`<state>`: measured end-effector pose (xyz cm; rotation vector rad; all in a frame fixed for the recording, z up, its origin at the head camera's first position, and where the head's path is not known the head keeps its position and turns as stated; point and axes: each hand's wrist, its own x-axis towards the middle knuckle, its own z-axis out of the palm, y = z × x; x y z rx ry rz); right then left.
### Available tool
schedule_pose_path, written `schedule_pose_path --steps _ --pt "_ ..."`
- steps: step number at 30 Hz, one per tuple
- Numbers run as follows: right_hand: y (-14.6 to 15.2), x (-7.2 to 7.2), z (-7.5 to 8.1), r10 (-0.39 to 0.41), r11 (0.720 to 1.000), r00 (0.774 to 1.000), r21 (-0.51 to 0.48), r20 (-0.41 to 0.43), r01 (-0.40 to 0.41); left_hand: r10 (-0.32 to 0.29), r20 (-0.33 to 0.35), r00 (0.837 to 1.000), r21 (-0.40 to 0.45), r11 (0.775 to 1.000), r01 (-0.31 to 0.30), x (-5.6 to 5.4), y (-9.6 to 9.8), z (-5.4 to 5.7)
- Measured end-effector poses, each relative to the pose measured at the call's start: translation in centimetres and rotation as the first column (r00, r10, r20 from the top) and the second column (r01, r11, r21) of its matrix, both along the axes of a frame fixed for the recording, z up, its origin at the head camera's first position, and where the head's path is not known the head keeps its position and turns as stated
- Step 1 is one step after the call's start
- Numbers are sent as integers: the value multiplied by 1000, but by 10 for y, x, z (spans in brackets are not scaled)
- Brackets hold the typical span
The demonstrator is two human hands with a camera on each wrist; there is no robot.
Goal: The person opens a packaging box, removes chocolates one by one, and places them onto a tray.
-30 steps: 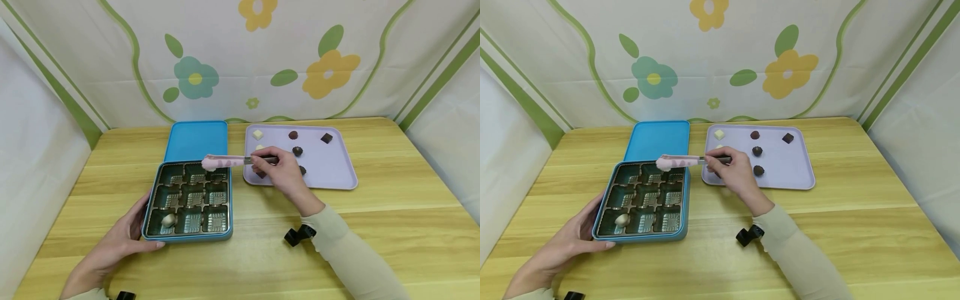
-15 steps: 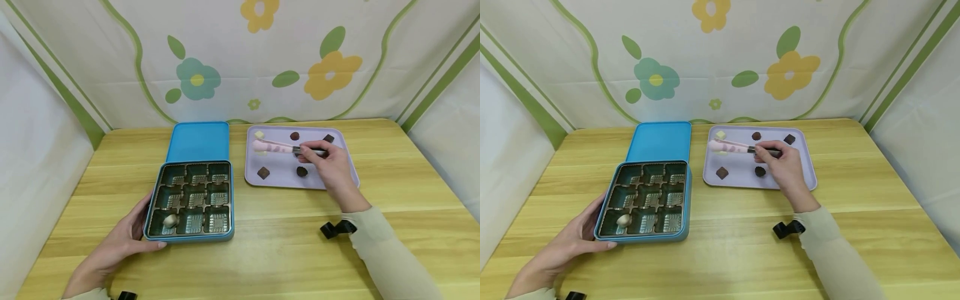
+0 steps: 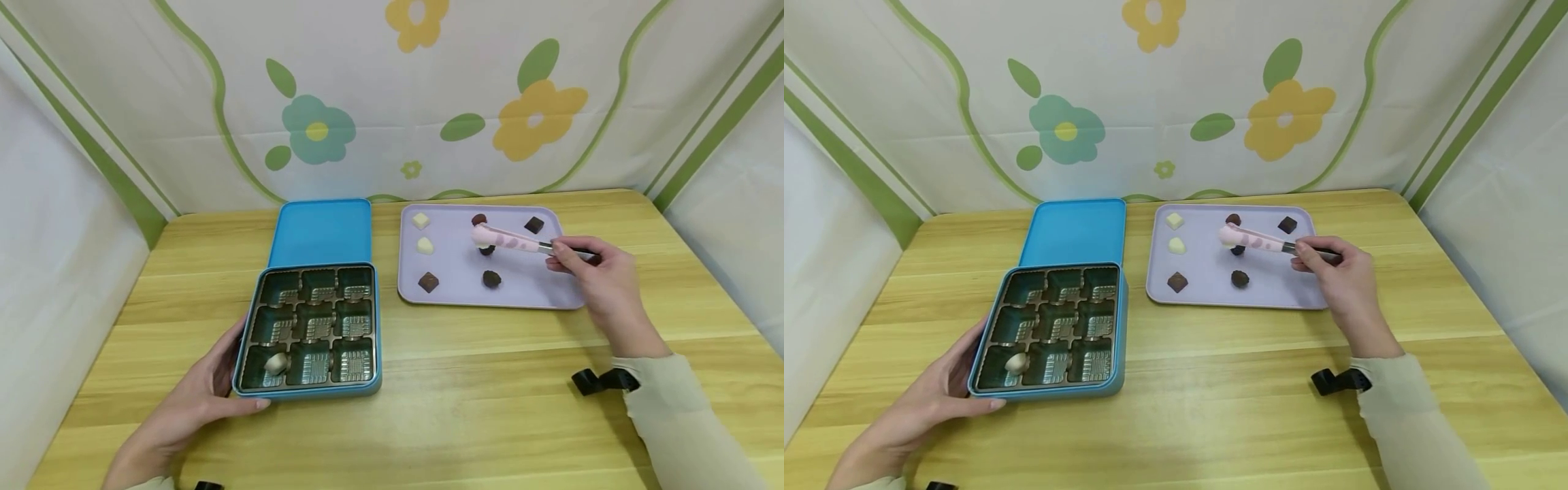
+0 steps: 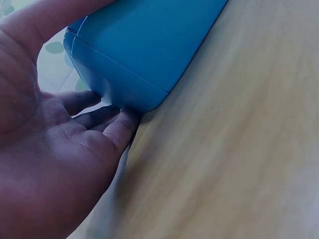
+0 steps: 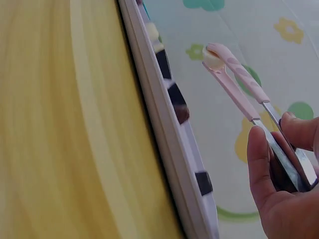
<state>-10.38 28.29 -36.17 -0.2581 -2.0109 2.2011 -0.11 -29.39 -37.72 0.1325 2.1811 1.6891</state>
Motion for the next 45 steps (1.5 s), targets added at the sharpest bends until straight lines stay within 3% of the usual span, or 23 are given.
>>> schedule_pose_path --steps 8,15,27,34,45 --pt "37 6 -12 -41 993 999 -111 -15 39 4 18 1000 -7 1000 -4 0 -2 -2" --pt "59 7 -18 -97 969 995 -231 -25 89 11 27 1000 -15 1000 -11 0 -1 -1" --pt "71 5 -24 -132 970 988 -192 85 147 -11 -36 999 38 999 12 0 -2 -4" --pt "72 5 -25 -145 966 982 -199 124 168 1 -14 1000 11 1000 -1 0 -2 -4" --pt "73 5 -25 -193 955 971 -199 139 219 -13 -13 1000 66 998 14 2 -1 -1"
